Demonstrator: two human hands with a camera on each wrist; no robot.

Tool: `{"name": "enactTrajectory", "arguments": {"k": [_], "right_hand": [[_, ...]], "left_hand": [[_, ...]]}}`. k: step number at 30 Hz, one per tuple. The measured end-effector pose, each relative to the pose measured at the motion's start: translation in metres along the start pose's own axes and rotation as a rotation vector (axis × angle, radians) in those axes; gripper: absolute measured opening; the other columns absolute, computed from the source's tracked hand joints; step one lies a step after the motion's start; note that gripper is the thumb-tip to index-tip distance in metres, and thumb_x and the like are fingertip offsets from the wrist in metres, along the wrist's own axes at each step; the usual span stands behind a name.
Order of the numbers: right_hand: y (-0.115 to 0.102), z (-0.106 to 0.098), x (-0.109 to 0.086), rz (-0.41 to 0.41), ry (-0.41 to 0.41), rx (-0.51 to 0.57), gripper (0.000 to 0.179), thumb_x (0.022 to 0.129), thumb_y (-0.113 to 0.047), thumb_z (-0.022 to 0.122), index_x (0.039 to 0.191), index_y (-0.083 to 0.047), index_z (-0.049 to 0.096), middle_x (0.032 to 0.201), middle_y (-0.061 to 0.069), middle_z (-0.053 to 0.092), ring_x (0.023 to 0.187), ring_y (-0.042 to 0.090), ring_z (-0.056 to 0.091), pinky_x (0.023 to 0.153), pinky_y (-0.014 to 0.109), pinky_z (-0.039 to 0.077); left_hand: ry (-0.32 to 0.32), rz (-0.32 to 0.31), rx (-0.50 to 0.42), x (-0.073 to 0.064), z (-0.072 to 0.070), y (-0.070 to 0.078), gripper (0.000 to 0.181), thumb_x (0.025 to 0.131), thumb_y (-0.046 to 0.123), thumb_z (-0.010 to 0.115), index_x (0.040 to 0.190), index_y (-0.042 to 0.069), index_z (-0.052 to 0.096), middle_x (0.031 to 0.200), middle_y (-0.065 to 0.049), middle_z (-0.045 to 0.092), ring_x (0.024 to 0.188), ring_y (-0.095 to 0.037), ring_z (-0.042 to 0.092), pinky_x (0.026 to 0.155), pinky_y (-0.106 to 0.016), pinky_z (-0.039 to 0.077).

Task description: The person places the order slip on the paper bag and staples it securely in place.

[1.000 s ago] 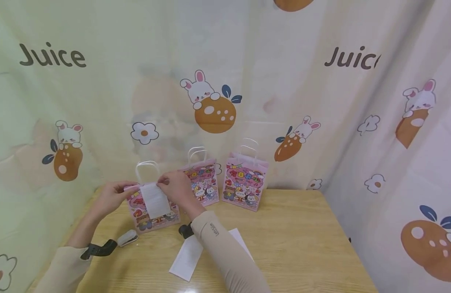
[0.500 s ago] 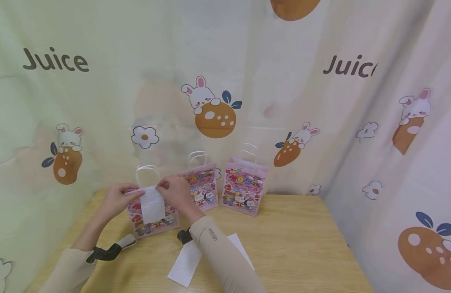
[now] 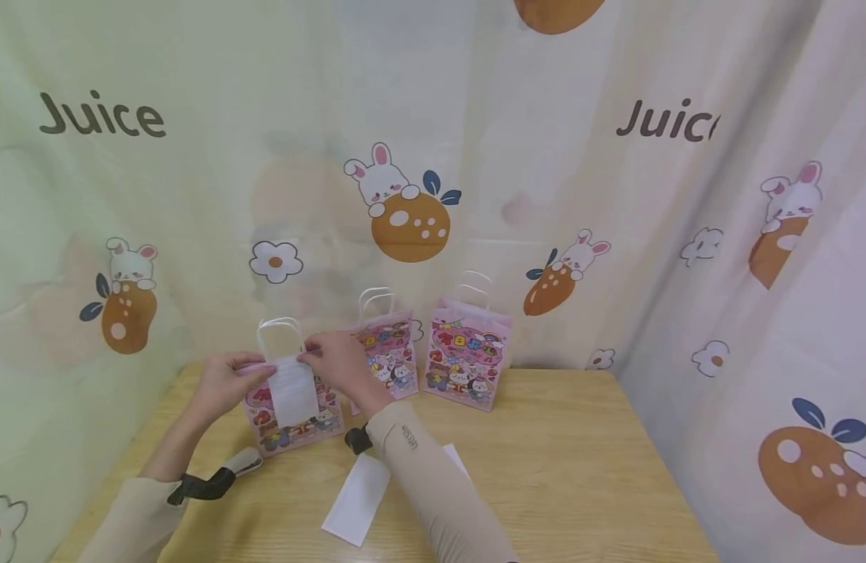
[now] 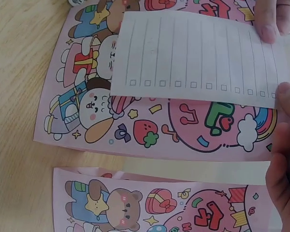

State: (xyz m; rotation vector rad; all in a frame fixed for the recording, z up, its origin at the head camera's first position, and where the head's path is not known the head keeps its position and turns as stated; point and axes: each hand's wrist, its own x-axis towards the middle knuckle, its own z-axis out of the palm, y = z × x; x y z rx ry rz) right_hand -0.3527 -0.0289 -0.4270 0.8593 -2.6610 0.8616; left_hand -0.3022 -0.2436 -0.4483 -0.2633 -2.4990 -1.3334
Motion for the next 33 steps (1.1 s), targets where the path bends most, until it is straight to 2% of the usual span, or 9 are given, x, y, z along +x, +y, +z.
{"name": "enactTrajectory", "arguments": {"k": [6,10,14,19,22,25,28,30,33], "right_hand": [[0.001,-0.006,0.004,-0.01,-0.041,-0.034,0.014,0.092,-0.033,0.069,0.091,-0.02,0.074,0.092,-0.009,0.072,0.08,0.004,0.064,0.071,0.02,0.048],[0.006,-0.004,0.003,0.001,-0.074,-0.005,0.019,0.09,-0.032,0.071,0.098,-0.016,0.075,0.097,-0.005,0.073,0.086,0.007,0.066,0.075,0.021,0.05],[0.01,0.0,0.0,0.009,-0.097,0.034,0.022,0.089,-0.032,0.072,0.1,-0.014,0.076,0.101,-0.003,0.072,0.088,0.008,0.067,0.075,0.021,0.051],[0.011,0.001,0.001,-0.009,-0.078,0.021,0.02,0.089,-0.033,0.072,0.097,-0.015,0.076,0.095,-0.005,0.072,0.082,0.005,0.065,0.072,0.02,0.05],[0.011,-0.001,0.003,-0.006,-0.078,0.025,0.018,0.089,-0.032,0.072,0.094,-0.016,0.076,0.09,-0.007,0.071,0.075,0.004,0.062,0.068,0.02,0.049],[0.009,-0.002,0.004,0.01,-0.09,0.041,0.015,0.089,-0.03,0.073,0.089,-0.016,0.076,0.086,-0.009,0.07,0.07,0.002,0.059,0.065,0.019,0.047],[0.008,-0.003,0.004,0.02,-0.105,0.056,0.014,0.089,-0.03,0.073,0.086,-0.017,0.075,0.083,-0.01,0.069,0.067,0.002,0.056,0.063,0.019,0.046],[0.008,-0.003,0.005,0.027,-0.114,0.068,0.014,0.089,-0.03,0.073,0.088,-0.017,0.076,0.085,-0.009,0.07,0.069,0.002,0.057,0.064,0.019,0.047],[0.01,-0.003,0.005,0.04,-0.111,0.065,0.017,0.089,-0.031,0.072,0.094,-0.016,0.076,0.091,-0.007,0.072,0.075,0.003,0.061,0.067,0.019,0.048]], "left_hand": [[-0.025,0.023,0.045,0.006,0.001,0.004,0.024,0.084,0.024,0.078,0.091,0.001,0.074,0.09,-0.012,0.072,0.085,-0.028,0.068,0.076,-0.044,0.055],[-0.012,0.074,0.052,0.007,0.003,0.004,0.018,0.085,0.021,0.077,0.083,0.003,0.075,0.082,-0.008,0.072,0.076,-0.023,0.066,0.068,-0.037,0.054],[-0.011,0.075,0.027,0.004,0.005,0.001,0.013,0.084,0.016,0.078,0.08,0.003,0.075,0.079,-0.007,0.072,0.072,-0.02,0.066,0.064,-0.03,0.053],[-0.008,0.052,0.006,0.004,0.005,-0.002,0.018,0.085,0.019,0.078,0.085,0.002,0.075,0.084,-0.01,0.073,0.077,-0.022,0.068,0.067,-0.028,0.054],[-0.006,0.028,-0.017,0.002,0.004,-0.005,0.029,0.085,0.025,0.078,0.099,0.001,0.073,0.096,-0.013,0.072,0.085,-0.026,0.067,0.071,-0.033,0.055],[0.022,-0.018,-0.045,-0.009,0.0,-0.012,0.047,0.087,0.031,0.074,0.122,0.001,0.064,0.117,-0.016,0.065,0.1,-0.031,0.061,0.084,-0.042,0.049],[0.075,-0.083,-0.075,-0.03,-0.005,-0.026,0.056,0.094,0.035,0.066,0.137,0.003,0.051,0.132,-0.018,0.054,0.111,-0.034,0.053,0.093,-0.046,0.04],[0.098,-0.117,-0.094,-0.046,-0.007,-0.036,0.053,0.097,0.034,0.06,0.138,0.002,0.049,0.134,-0.018,0.052,0.114,-0.032,0.052,0.096,-0.04,0.037],[0.084,-0.127,-0.097,-0.065,-0.007,-0.049,0.045,0.1,0.029,0.057,0.133,0.0,0.053,0.13,-0.018,0.057,0.11,-0.027,0.056,0.091,-0.025,0.042]]}}
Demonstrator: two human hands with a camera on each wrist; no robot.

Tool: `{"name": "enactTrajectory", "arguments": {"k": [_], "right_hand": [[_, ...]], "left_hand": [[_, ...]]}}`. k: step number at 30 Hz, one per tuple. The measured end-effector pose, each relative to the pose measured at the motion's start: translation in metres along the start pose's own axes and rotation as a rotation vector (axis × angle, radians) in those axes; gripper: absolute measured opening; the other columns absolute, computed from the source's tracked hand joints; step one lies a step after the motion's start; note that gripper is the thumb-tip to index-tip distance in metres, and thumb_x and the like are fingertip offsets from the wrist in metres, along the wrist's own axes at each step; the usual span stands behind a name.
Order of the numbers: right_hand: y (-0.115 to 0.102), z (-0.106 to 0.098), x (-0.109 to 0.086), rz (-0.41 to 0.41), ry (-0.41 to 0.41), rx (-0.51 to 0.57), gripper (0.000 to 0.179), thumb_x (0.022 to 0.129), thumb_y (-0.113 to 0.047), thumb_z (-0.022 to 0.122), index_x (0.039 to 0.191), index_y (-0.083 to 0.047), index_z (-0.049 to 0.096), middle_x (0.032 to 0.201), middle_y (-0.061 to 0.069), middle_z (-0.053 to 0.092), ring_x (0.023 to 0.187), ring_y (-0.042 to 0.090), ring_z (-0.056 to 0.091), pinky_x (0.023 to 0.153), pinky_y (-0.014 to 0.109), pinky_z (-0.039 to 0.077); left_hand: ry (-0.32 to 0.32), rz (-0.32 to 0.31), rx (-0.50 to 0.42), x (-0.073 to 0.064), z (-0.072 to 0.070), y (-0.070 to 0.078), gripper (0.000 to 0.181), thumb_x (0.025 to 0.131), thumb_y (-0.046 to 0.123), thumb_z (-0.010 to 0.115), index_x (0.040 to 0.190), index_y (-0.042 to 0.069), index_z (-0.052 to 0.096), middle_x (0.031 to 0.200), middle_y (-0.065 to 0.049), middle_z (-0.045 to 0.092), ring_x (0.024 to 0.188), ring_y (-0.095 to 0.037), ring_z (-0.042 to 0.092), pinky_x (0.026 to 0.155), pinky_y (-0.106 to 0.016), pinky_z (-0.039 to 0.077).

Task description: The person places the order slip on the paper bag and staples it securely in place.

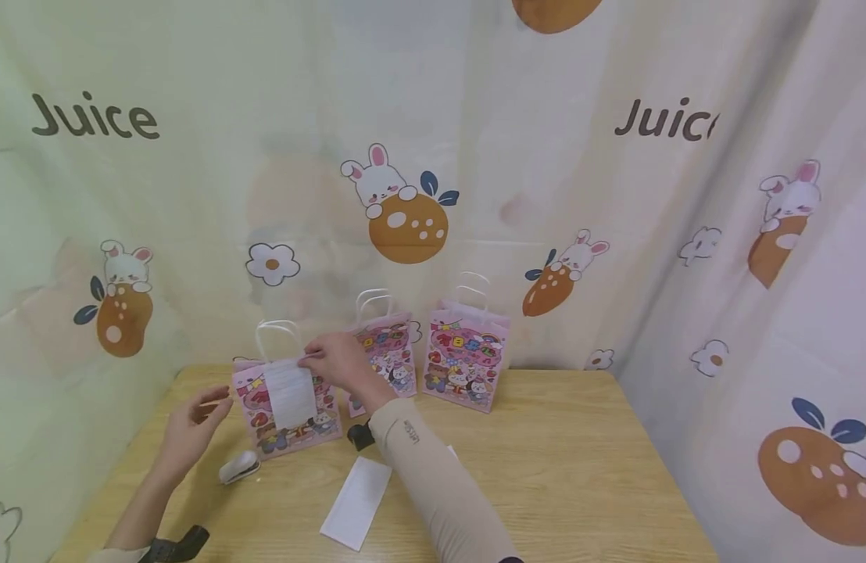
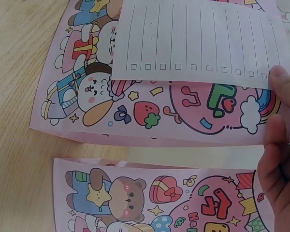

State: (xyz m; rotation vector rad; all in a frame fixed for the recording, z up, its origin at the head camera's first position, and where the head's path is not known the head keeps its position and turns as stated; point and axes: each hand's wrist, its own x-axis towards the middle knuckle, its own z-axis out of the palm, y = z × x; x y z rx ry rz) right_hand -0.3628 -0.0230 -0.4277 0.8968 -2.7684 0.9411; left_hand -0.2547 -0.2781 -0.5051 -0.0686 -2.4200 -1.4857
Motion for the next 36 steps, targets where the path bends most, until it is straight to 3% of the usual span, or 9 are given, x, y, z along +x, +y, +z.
{"name": "enactTrajectory", "arguments": {"k": [4,10,14,21,24,28,31,36], "right_hand": [[0.003,-0.002,0.001,0.01,0.025,-0.008,0.02,0.089,-0.031,0.072,0.1,-0.015,0.076,0.097,-0.004,0.072,0.083,0.007,0.065,0.072,0.021,0.051],[0.006,-0.004,0.001,0.007,0.027,-0.006,0.025,0.089,-0.032,0.072,0.104,-0.012,0.075,0.102,-0.001,0.072,0.09,0.011,0.067,0.077,0.024,0.052],[0.005,-0.005,0.001,0.006,0.015,0.005,0.027,0.089,-0.032,0.072,0.105,-0.011,0.075,0.103,0.0,0.072,0.091,0.011,0.067,0.078,0.024,0.052],[0.001,-0.004,0.001,0.019,0.004,0.028,0.024,0.089,-0.032,0.072,0.105,-0.014,0.075,0.105,-0.001,0.071,0.091,0.011,0.066,0.078,0.025,0.052],[0.0,-0.002,0.0,0.016,-0.008,0.036,0.026,0.089,-0.032,0.072,0.106,-0.012,0.075,0.105,0.0,0.071,0.093,0.012,0.066,0.079,0.025,0.053],[-0.001,-0.002,0.001,0.014,-0.007,0.044,0.025,0.089,-0.031,0.072,0.106,-0.013,0.075,0.104,0.0,0.072,0.09,0.01,0.066,0.077,0.023,0.052],[-0.001,-0.003,0.002,0.017,-0.004,0.056,0.022,0.089,-0.031,0.072,0.103,-0.014,0.075,0.101,-0.002,0.072,0.086,0.007,0.065,0.073,0.021,0.052],[0.0,0.001,0.0,0.028,-0.016,0.063,0.022,0.089,-0.031,0.072,0.102,-0.013,0.075,0.102,-0.002,0.072,0.088,0.009,0.066,0.075,0.022,0.052]], "left_hand": [[-0.055,-0.006,0.012,-0.014,0.001,-0.017,0.038,0.099,0.027,0.059,0.125,-0.001,0.061,0.12,-0.018,0.064,0.104,-0.024,0.061,0.082,-0.017,0.046],[-0.131,-0.084,0.041,-0.026,0.007,-0.041,0.04,0.095,0.027,0.066,0.121,-0.002,0.063,0.117,-0.018,0.066,0.103,-0.03,0.063,0.087,-0.035,0.05],[-0.167,-0.128,0.058,-0.035,0.011,-0.051,0.042,0.089,0.025,0.072,0.119,-0.004,0.063,0.116,-0.023,0.064,0.099,-0.035,0.064,0.083,-0.043,0.054],[-0.202,-0.223,0.151,-0.048,0.018,-0.06,0.041,0.085,0.023,0.077,0.115,-0.002,0.065,0.103,-0.012,0.067,0.085,-0.02,0.063,0.074,-0.033,0.052],[-0.194,-0.223,0.23,-0.052,0.018,-0.062,0.036,0.085,0.024,0.076,0.112,0.002,0.067,0.1,-0.007,0.068,0.084,-0.017,0.061,0.075,-0.036,0.051],[-0.169,-0.174,0.288,-0.053,0.016,-0.063,0.032,0.085,0.02,0.076,0.11,0.003,0.067,0.096,-0.006,0.068,0.085,-0.018,0.06,0.077,-0.039,0.05],[-0.167,-0.138,0.26,-0.053,0.015,-0.066,0.031,0.085,0.016,0.075,0.11,0.0,0.066,0.098,-0.008,0.068,0.088,-0.021,0.061,0.08,-0.039,0.05],[-0.193,-0.135,0.158,-0.066,0.009,-0.066,0.028,0.091,0.011,0.068,0.113,-0.003,0.056,0.105,-0.011,0.064,0.098,-0.024,0.059,0.086,-0.036,0.048]]}}
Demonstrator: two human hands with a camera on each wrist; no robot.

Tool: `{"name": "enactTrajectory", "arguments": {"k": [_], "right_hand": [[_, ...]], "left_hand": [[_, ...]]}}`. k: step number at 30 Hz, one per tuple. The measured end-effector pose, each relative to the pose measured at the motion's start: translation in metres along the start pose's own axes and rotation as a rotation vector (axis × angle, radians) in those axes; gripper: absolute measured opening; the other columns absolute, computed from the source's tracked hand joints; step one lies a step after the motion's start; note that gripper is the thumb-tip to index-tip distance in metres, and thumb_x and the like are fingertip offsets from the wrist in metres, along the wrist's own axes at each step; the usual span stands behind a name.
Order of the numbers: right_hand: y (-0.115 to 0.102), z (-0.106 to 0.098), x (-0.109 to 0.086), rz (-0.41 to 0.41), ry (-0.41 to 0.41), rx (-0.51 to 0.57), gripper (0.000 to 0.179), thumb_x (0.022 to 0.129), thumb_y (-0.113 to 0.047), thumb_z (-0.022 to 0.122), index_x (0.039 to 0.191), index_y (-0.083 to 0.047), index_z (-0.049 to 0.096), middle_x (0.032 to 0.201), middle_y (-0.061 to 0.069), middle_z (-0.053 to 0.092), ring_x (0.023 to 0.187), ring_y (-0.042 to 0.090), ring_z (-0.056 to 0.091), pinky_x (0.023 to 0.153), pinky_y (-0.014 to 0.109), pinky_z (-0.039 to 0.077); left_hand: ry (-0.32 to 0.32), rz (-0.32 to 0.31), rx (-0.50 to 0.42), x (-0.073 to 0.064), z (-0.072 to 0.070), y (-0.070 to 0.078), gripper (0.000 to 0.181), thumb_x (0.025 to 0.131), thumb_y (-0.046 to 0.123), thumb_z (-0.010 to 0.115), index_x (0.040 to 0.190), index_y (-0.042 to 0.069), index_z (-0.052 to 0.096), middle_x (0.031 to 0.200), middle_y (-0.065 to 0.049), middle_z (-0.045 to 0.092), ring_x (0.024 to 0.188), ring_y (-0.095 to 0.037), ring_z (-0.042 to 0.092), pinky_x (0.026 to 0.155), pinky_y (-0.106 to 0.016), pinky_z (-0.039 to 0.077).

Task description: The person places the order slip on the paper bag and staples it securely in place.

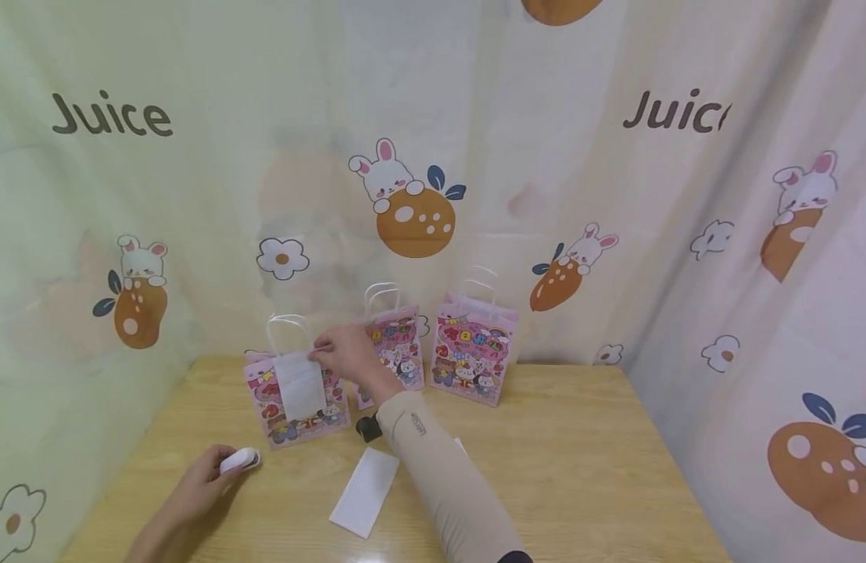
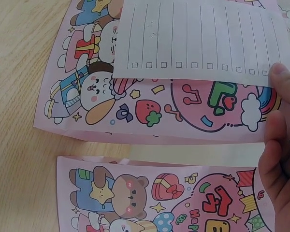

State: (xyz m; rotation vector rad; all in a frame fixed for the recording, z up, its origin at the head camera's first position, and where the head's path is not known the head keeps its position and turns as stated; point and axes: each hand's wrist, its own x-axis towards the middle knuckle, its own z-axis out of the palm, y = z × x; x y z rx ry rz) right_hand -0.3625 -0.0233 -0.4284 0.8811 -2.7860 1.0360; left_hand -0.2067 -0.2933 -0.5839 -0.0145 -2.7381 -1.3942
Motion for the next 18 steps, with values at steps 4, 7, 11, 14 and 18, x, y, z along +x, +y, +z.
{"name": "enactTrajectory", "arguments": {"k": [4,7,11,14,18], "right_hand": [[0.002,0.002,-0.001,-0.004,0.0,0.002,0.027,0.089,-0.031,0.072,0.107,-0.011,0.074,0.105,0.0,0.072,0.092,0.011,0.066,0.077,0.023,0.052],[0.002,0.002,0.001,-0.02,0.005,-0.027,0.026,0.09,-0.032,0.072,0.107,-0.013,0.074,0.106,-0.001,0.072,0.093,0.011,0.066,0.079,0.024,0.052],[0.001,0.0,0.005,-0.03,0.006,-0.048,0.027,0.09,-0.034,0.071,0.108,-0.014,0.074,0.108,-0.001,0.071,0.095,0.011,0.066,0.081,0.024,0.052],[0.001,-0.001,0.005,-0.024,0.014,-0.04,0.027,0.09,-0.034,0.07,0.108,-0.014,0.074,0.107,-0.001,0.071,0.095,0.011,0.066,0.08,0.024,0.052],[0.003,-0.001,0.002,-0.016,-0.007,-0.024,0.025,0.09,-0.033,0.071,0.106,-0.014,0.074,0.105,-0.002,0.071,0.093,0.011,0.066,0.078,0.024,0.052]], "left_hand": [[-0.063,-0.053,-0.098,-0.008,-0.004,0.008,0.029,0.097,0.006,0.058,0.117,-0.003,0.04,0.097,-0.014,0.056,0.088,-0.024,0.055,0.076,-0.03,0.046],[-0.1,-0.102,-0.206,-0.009,-0.009,0.019,0.033,0.098,0.005,0.054,0.118,-0.004,0.03,0.097,-0.017,0.044,0.081,-0.023,0.049,0.068,-0.028,0.044],[-0.11,-0.087,-0.302,-0.007,-0.015,0.038,0.032,0.101,0.012,0.049,0.118,-0.005,0.027,0.103,-0.017,0.038,0.085,-0.024,0.044,0.068,-0.028,0.044],[-0.114,-0.046,-0.353,-0.003,-0.019,0.052,0.031,0.105,0.022,0.043,0.116,-0.003,0.029,0.102,-0.017,0.041,0.086,-0.025,0.044,0.071,-0.03,0.044],[-0.113,0.015,-0.363,0.001,-0.021,0.069,0.031,0.105,0.021,0.046,0.114,-0.003,0.03,0.111,-0.02,0.041,0.094,-0.027,0.048,0.079,-0.03,0.048]]}}
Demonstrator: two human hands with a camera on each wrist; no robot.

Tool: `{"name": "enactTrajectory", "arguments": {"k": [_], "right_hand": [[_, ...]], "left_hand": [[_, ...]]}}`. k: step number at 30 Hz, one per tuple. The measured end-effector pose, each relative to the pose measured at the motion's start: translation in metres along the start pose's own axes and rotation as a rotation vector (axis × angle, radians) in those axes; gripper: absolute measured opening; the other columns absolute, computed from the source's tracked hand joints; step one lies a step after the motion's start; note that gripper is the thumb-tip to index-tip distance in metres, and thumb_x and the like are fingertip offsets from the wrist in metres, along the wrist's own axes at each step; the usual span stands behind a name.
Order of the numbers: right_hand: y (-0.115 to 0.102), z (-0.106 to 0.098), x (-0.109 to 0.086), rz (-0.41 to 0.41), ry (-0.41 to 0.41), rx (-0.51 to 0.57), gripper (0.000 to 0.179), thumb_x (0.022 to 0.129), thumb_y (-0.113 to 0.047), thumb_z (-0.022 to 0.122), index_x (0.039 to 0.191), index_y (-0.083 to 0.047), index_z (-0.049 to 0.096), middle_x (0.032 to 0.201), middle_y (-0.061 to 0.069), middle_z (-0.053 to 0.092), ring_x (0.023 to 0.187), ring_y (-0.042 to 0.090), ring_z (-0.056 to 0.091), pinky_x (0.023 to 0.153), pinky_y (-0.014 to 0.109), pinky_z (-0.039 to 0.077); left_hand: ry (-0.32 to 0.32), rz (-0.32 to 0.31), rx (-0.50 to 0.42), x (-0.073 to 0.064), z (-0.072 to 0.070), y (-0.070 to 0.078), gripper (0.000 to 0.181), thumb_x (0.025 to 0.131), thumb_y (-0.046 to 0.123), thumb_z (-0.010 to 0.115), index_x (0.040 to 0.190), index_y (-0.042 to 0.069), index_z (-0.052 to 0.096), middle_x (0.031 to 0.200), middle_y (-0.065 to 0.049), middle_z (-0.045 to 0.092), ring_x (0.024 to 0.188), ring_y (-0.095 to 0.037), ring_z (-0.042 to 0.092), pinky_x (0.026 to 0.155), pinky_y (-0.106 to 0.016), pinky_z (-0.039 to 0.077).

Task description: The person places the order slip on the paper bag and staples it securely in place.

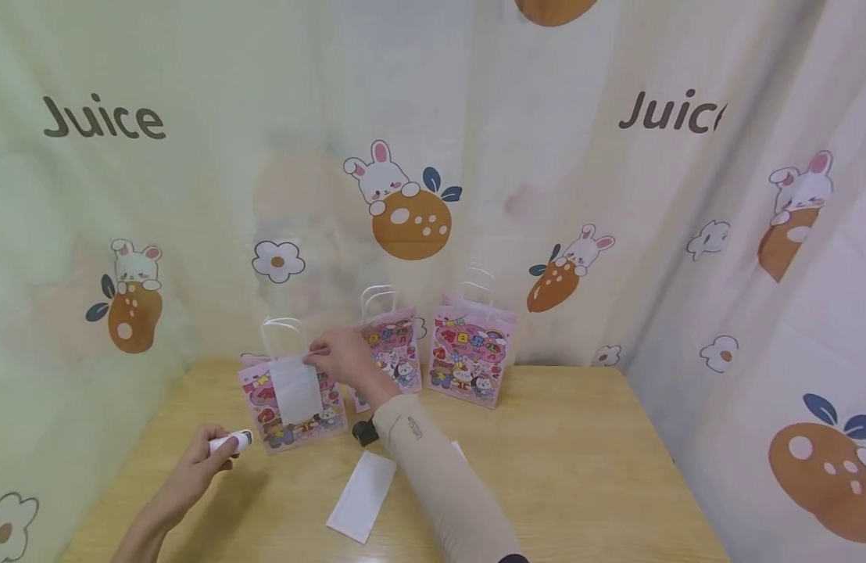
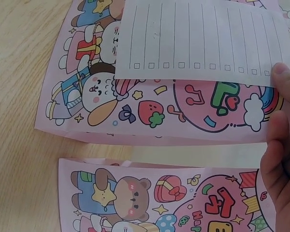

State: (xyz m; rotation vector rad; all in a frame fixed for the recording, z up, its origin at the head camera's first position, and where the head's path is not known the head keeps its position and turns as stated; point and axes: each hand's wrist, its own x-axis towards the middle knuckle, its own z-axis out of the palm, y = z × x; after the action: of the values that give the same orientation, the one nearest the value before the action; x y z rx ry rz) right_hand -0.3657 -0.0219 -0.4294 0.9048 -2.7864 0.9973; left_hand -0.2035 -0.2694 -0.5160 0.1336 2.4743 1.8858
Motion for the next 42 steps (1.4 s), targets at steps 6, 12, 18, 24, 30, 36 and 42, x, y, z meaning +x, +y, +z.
{"name": "enactTrajectory", "arguments": {"k": [6,12,18,24,30,36,42], "right_hand": [[0.0,0.002,0.001,-0.013,0.033,0.002,0.028,0.09,-0.034,0.071,0.107,-0.013,0.074,0.107,-0.002,0.071,0.096,0.012,0.066,0.081,0.024,0.052],[-0.007,0.007,-0.002,-0.014,0.015,0.026,0.025,0.088,-0.033,0.073,0.104,-0.013,0.074,0.106,0.0,0.072,0.094,0.012,0.067,0.08,0.024,0.052],[-0.007,0.011,-0.004,-0.005,0.007,0.029,0.029,0.089,-0.033,0.072,0.107,-0.011,0.074,0.107,0.0,0.071,0.094,0.01,0.067,0.08,0.023,0.052],[-0.01,0.008,0.002,-0.032,0.028,0.03,0.028,0.09,-0.033,0.072,0.107,-0.011,0.074,0.106,0.0,0.072,0.092,0.011,0.068,0.078,0.022,0.052],[-0.012,0.011,0.004,-0.043,0.015,0.025,0.027,0.09,-0.032,0.072,0.107,-0.011,0.074,0.105,-0.001,0.072,0.091,0.009,0.067,0.076,0.019,0.051],[-0.011,0.007,0.003,-0.031,0.016,-0.012,0.029,0.091,-0.033,0.07,0.109,-0.011,0.073,0.108,0.0,0.071,0.095,0.012,0.067,0.08,0.023,0.052],[-0.003,0.004,0.001,-0.009,0.002,-0.032,0.029,0.091,-0.033,0.07,0.109,-0.011,0.073,0.108,0.0,0.071,0.096,0.013,0.067,0.081,0.024,0.052]], "left_hand": [[0.082,0.078,-0.053,0.008,0.003,0.04,0.052,0.092,0.007,0.066,0.124,-0.007,0.028,0.121,-0.025,0.04,0.098,-0.021,0.056,0.078,-0.024,0.052],[0.259,0.184,-0.105,0.014,0.006,0.07,0.055,0.078,-0.004,0.079,0.121,-0.012,0.045,0.11,-0.015,0.055,0.091,-0.011,0.062,0.074,-0.022,0.054],[0.315,0.344,-0.059,0.03,0.014,0.092,0.052,0.079,-0.004,0.078,0.126,-0.004,0.057,0.111,-0.016,0.064,0.09,-0.012,0.064,0.074,-0.02,0.053],[0.325,0.335,0.083,0.047,0.018,0.108,0.054,0.084,0.011,0.077,0.132,0.006,0.053,0.116,-0.012,0.066,0.089,-0.017,0.06,0.068,-0.022,0.053],[0.385,0.391,0.258,0.059,0.018,0.112,0.048,0.08,0.014,0.082,0.123,0.006,0.061,0.116,-0.013,0.063,0.105,-0.026,0.053,0.083,-0.044,0.047],[0.404,0.501,0.364,0.076,0.017,0.111,0.051,0.076,0.012,0.085,0.122,0.005,0.063,0.112,-0.017,0.066,0.097,-0.029,0.055,0.079,-0.049,0.044],[0.36,0.542,0.434,0.089,0.022,0.107,0.051,0.076,0.016,0.085,0.121,0.007,0.063,0.109,-0.016,0.068,0.088,-0.028,0.068,0.081,-0.048,0.051]]}}
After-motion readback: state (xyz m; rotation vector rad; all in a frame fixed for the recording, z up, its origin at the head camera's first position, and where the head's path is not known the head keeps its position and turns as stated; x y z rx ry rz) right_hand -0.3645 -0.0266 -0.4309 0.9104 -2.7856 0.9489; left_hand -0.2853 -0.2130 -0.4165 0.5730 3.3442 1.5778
